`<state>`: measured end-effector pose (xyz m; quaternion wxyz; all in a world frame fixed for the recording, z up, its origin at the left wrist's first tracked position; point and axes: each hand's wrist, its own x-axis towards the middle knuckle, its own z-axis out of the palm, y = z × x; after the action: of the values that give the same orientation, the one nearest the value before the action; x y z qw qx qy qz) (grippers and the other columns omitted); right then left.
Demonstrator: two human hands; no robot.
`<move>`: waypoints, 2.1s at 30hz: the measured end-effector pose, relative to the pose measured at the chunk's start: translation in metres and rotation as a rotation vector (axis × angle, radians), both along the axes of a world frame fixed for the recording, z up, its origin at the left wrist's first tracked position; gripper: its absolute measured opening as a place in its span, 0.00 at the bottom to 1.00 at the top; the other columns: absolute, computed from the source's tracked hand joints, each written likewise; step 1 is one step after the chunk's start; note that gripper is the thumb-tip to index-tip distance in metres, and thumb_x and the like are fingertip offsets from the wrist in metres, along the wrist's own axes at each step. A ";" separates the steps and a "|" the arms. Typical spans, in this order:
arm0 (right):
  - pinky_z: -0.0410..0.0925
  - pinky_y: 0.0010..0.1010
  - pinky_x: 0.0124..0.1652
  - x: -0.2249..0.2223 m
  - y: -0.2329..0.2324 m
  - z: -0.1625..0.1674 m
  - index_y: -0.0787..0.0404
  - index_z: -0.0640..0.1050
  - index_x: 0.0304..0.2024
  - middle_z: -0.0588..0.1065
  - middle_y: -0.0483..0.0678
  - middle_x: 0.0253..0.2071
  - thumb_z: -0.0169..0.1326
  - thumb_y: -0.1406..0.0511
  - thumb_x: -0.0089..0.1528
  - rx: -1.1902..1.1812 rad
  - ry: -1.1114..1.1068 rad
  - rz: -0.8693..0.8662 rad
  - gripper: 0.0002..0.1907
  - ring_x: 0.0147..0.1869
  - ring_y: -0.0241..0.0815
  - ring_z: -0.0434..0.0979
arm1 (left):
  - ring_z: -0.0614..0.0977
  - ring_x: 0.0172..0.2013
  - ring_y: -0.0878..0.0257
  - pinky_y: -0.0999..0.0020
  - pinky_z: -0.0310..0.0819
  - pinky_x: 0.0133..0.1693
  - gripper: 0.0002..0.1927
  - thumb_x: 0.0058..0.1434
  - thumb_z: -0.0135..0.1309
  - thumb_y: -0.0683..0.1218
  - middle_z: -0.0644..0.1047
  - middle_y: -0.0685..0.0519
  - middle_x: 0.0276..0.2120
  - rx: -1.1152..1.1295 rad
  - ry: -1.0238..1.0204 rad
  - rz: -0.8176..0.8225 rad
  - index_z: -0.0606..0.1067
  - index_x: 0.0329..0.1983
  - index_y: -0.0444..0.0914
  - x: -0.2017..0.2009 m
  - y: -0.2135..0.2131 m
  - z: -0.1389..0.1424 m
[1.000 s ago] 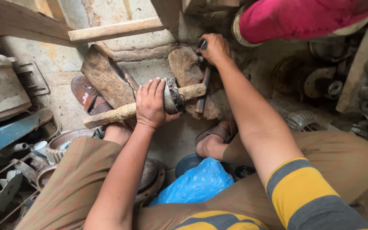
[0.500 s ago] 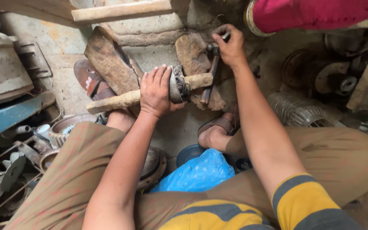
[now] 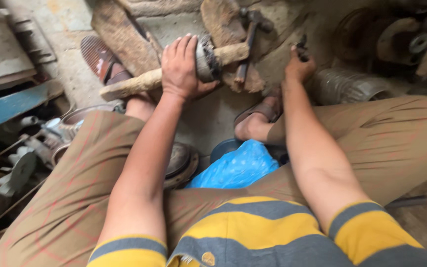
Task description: The person retrieves a cylindrical mechanical part and secures it between wooden blocks on the floor. They use a hammer and a chisel-like tool to repeatedly strike and adjust the part, occasionally repositioning it with both hands.
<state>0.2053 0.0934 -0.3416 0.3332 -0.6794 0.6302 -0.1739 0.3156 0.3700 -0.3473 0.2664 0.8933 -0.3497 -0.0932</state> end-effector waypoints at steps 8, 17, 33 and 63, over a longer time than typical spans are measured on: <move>0.73 0.44 0.48 -0.043 0.085 0.038 0.59 0.82 0.42 0.81 0.55 0.42 0.67 0.55 0.54 0.039 0.408 0.496 0.20 0.46 0.53 0.81 | 0.70 0.63 0.41 0.46 0.60 0.65 0.43 0.65 0.58 0.69 0.70 0.40 0.64 -0.038 -0.047 -0.007 0.66 0.69 0.33 -0.001 0.001 -0.001; 0.71 0.55 0.41 -0.034 0.210 -0.002 0.55 0.77 0.51 0.79 0.61 0.38 0.63 0.55 0.55 0.230 0.480 0.745 0.24 0.42 0.68 0.79 | 0.75 0.56 0.45 0.51 0.70 0.57 0.28 0.69 0.55 0.61 0.76 0.46 0.56 -0.023 0.159 0.044 0.71 0.63 0.38 0.014 0.000 0.003; 0.72 0.53 0.43 -0.018 0.177 -0.012 0.59 0.79 0.45 0.80 0.61 0.41 0.59 0.57 0.58 0.162 0.412 1.062 0.17 0.44 0.66 0.80 | 0.76 0.58 0.46 0.53 0.71 0.58 0.29 0.68 0.55 0.60 0.76 0.45 0.58 -0.038 0.088 0.047 0.71 0.64 0.37 0.016 -0.004 -0.007; 0.72 0.44 0.48 -0.026 -0.021 0.021 0.71 0.78 0.48 0.80 0.61 0.49 0.57 0.58 0.55 0.327 0.012 -0.405 0.25 0.51 0.55 0.82 | 0.78 0.32 0.48 0.55 0.73 0.34 0.13 0.64 0.60 0.51 0.74 0.47 0.29 -0.243 -0.072 0.084 0.73 0.29 0.41 -0.087 -0.020 0.050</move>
<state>0.1794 0.0723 -0.3211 0.3931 -0.4775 0.7751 -0.1288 0.2282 0.3496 -0.2975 0.3636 0.8711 -0.3302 -0.0071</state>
